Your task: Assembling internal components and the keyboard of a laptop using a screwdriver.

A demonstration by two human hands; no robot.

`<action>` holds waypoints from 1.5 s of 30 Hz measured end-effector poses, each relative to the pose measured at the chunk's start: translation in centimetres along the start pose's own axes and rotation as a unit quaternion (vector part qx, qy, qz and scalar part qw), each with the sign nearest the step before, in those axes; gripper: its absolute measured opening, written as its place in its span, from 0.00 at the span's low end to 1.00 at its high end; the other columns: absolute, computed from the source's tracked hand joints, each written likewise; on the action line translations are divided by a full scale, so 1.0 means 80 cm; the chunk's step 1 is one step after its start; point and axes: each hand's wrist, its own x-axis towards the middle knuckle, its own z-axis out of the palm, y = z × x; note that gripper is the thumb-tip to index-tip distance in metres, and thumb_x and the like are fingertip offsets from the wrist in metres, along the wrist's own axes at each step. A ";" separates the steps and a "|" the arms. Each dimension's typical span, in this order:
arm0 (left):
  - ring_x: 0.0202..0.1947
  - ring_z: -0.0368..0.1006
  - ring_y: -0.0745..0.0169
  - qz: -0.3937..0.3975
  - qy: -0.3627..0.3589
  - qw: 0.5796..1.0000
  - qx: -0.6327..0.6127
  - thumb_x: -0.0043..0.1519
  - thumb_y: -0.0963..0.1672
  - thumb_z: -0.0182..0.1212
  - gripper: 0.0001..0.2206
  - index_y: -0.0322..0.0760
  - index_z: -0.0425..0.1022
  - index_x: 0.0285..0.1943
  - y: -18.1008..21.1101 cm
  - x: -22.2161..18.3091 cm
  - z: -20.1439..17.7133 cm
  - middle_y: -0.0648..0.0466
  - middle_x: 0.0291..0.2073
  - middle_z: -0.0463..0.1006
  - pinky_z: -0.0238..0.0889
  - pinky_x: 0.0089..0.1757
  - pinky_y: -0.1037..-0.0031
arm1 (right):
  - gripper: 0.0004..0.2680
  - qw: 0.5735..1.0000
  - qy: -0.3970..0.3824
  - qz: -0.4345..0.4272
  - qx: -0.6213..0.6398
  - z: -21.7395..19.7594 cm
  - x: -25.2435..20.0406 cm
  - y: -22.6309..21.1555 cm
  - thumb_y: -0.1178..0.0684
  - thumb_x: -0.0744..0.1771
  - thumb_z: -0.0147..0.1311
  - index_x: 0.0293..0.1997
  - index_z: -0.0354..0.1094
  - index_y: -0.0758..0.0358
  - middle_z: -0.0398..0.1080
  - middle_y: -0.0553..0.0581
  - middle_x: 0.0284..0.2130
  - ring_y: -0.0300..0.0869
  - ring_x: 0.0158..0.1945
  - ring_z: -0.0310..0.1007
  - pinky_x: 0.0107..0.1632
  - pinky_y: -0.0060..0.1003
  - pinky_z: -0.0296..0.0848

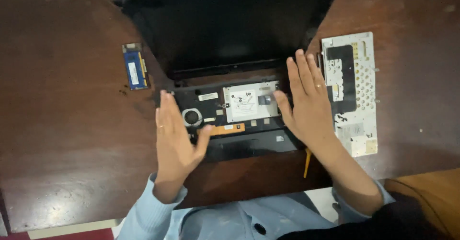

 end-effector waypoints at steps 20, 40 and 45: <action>0.74 0.49 0.25 0.001 -0.041 0.992 0.117 0.49 0.67 0.66 0.61 0.19 0.45 0.78 0.008 -0.004 -0.009 0.28 0.72 0.54 0.45 0.69 0.38 | 0.22 0.988 -0.012 0.066 -0.138 0.010 -0.006 -0.021 0.44 0.73 0.40 0.71 0.61 0.72 0.62 0.68 0.66 0.59 0.72 0.55 0.73 0.60 0.47; 0.69 0.64 0.39 0.230 -0.043 0.968 0.093 0.65 0.52 0.60 0.23 0.43 0.75 0.66 0.093 -0.045 0.084 0.43 0.66 0.72 0.55 0.63 0.45 | 0.05 0.972 0.040 0.226 -0.047 -0.080 -0.204 0.072 0.61 0.66 0.69 0.44 0.81 0.60 0.76 0.54 0.42 0.47 0.43 0.79 0.45 0.36 0.79; 0.60 0.73 0.47 0.280 0.015 0.955 0.097 0.64 0.53 0.65 0.21 0.45 0.78 0.63 0.091 -0.057 0.111 0.50 0.59 0.77 0.67 0.58 0.54 | 0.05 0.976 0.019 0.207 -0.068 -0.083 -0.203 0.073 0.64 0.67 0.67 0.44 0.82 0.62 0.75 0.55 0.41 0.47 0.43 0.80 0.45 0.35 0.80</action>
